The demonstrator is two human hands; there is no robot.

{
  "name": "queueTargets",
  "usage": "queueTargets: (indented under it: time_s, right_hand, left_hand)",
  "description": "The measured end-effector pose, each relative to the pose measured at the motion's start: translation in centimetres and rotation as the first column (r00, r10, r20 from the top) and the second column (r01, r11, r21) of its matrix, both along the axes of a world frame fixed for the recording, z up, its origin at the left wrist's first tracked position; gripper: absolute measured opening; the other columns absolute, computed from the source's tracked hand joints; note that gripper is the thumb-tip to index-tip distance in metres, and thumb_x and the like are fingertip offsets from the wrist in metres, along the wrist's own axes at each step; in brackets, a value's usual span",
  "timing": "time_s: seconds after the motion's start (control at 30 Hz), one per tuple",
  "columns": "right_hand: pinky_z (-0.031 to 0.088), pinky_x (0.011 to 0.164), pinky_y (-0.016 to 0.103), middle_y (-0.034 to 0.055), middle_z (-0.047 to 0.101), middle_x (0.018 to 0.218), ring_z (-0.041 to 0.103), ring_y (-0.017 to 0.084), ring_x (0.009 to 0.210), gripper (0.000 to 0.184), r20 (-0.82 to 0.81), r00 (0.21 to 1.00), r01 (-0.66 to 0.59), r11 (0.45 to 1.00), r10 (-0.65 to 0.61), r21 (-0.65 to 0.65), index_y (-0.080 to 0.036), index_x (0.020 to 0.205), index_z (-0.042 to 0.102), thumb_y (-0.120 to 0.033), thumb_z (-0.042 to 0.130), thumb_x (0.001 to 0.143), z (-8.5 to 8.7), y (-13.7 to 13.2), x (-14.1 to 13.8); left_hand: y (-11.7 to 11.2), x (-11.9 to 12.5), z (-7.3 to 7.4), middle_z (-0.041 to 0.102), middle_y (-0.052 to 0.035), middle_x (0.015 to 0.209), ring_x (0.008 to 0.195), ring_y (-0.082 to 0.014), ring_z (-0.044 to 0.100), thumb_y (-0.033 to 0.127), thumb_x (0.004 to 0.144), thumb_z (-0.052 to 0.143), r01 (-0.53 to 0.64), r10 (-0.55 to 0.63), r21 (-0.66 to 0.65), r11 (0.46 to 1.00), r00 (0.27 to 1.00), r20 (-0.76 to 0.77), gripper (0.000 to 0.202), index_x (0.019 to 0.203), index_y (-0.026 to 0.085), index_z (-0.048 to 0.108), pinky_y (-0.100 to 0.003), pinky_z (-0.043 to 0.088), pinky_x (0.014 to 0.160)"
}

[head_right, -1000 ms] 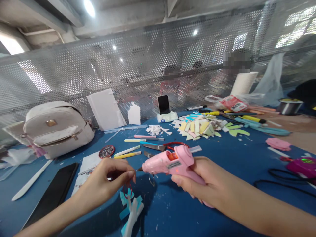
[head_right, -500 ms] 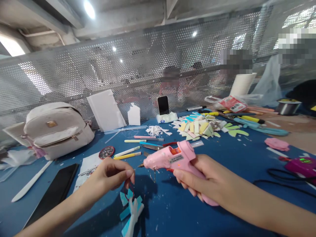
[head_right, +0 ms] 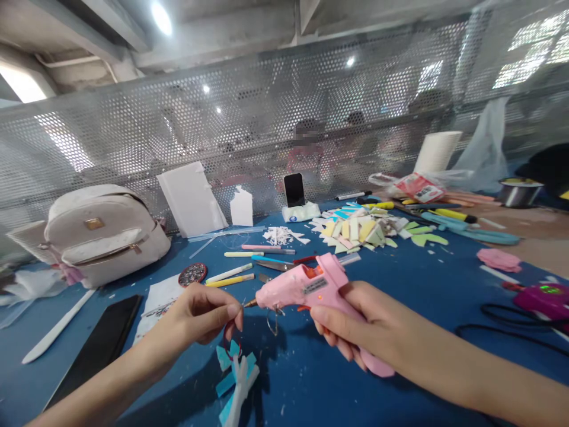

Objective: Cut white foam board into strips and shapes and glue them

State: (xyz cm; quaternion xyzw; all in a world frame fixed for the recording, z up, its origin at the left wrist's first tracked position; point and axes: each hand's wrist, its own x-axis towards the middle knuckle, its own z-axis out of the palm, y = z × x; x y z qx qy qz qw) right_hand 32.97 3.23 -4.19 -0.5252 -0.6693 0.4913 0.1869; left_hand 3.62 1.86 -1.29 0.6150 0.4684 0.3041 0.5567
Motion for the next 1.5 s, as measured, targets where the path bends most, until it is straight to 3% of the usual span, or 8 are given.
queueTargets:
  time_s: [0.47,0.57,0.73,0.9,1.03,1.23,1.4,1.5]
  right_hand:
    - [0.049,0.054,0.022,0.0012,0.058,0.065,0.054,0.014,0.057,0.063,-0.041,0.999,0.008,1.000,-0.008,-0.005,-0.021,0.081,0.066,-0.083,0.052,0.079,0.2,-0.1,-0.1]
    - [0.049,0.054,0.022,0.0010,0.058,0.064,0.054,0.014,0.057,0.063,-0.038,0.999,0.010,1.000,-0.010,-0.001,-0.021,0.080,0.067,-0.082,0.052,0.079,0.4,-0.1,-0.2]
    - [0.050,0.055,0.024,0.0026,0.061,0.066,0.055,0.015,0.058,0.065,-0.017,1.000,0.021,1.000,-0.021,0.019,-0.021,0.079,0.067,-0.084,0.053,0.077,0.7,-0.2,-0.3]
    - [0.051,0.055,0.024,0.0023,0.060,0.065,0.055,0.016,0.059,0.065,0.043,0.998,0.047,0.998,-0.048,0.043,-0.022,0.079,0.067,-0.085,0.052,0.076,0.5,-0.3,-0.1]
    - [0.048,0.051,0.024,0.0012,0.058,0.065,0.052,0.015,0.056,0.064,0.098,0.994,0.042,0.997,-0.048,0.065,-0.022,0.083,0.066,-0.084,0.052,0.077,0.2,-0.5,0.2]
    - [0.050,0.053,0.026,0.0027,0.062,0.068,0.058,0.018,0.061,0.064,0.123,0.990,0.066,0.996,-0.073,0.062,-0.023,0.083,0.064,-0.085,0.053,0.073,-0.3,-0.9,-0.1]
    - [0.052,0.052,0.029,0.0039,0.062,0.064,0.058,0.020,0.058,0.067,0.165,0.978,0.110,0.989,-0.125,0.101,-0.023,0.077,0.065,-0.088,0.053,0.067,0.3,-1.1,-0.7]
    - [0.053,0.052,0.029,0.0041,0.063,0.064,0.059,0.020,0.058,0.061,0.136,0.984,0.097,0.986,-0.115,0.138,-0.023,0.078,0.066,-0.083,0.056,0.070,0.4,-1.2,-0.6]
  left_hand:
    - [0.0,0.1,-0.1,0.055,0.0016,0.054,0.044,-0.0052,0.029,0.044,0.079,0.062,0.052,-0.051,0.033,0.998,0.998,-0.027,0.034,0.068,0.013,0.069,-0.021,0.022,0.045]
    - [0.0,0.1,-0.2,0.055,0.0009,0.054,0.045,-0.0065,0.036,0.043,0.080,0.059,0.066,-0.062,0.063,0.996,0.996,-0.062,0.033,0.068,0.014,0.069,-0.021,0.028,0.047]
    - [-0.4,-0.1,-0.4,0.063,-0.0037,0.064,0.058,-0.0124,0.054,0.038,0.083,0.055,0.055,-0.021,0.186,0.981,0.983,-0.182,0.031,0.069,0.014,0.068,-0.023,0.039,0.055]
    - [-0.8,0.0,-0.2,0.065,-0.0017,0.067,0.060,-0.0111,0.052,0.020,0.086,0.054,0.061,0.071,0.381,0.923,0.944,-0.322,0.023,0.070,0.015,0.069,-0.022,0.032,0.053]
    - [-1.1,0.2,-0.2,0.064,0.0006,0.067,0.058,-0.0094,0.050,0.012,0.084,0.054,0.100,0.089,0.461,0.882,0.924,-0.372,0.021,0.070,0.016,0.070,-0.021,0.031,0.054]
    - [-1.0,0.1,-0.5,0.065,0.0010,0.065,0.057,-0.0092,0.049,0.010,0.084,0.053,0.103,0.100,0.483,0.870,0.922,-0.375,0.022,0.069,0.016,0.069,-0.021,0.031,0.053]
    - [-0.9,0.1,-0.3,0.065,-0.0004,0.065,0.059,-0.0103,0.053,0.014,0.086,0.052,0.085,0.103,0.468,0.879,0.926,-0.363,0.025,0.068,0.016,0.068,-0.021,0.032,0.052]
    - [-1.0,0.2,-0.2,0.065,-0.0006,0.065,0.059,-0.0105,0.054,0.014,0.086,0.052,0.076,0.102,0.447,0.891,0.927,-0.362,0.025,0.068,0.015,0.068,-0.021,0.032,0.052]
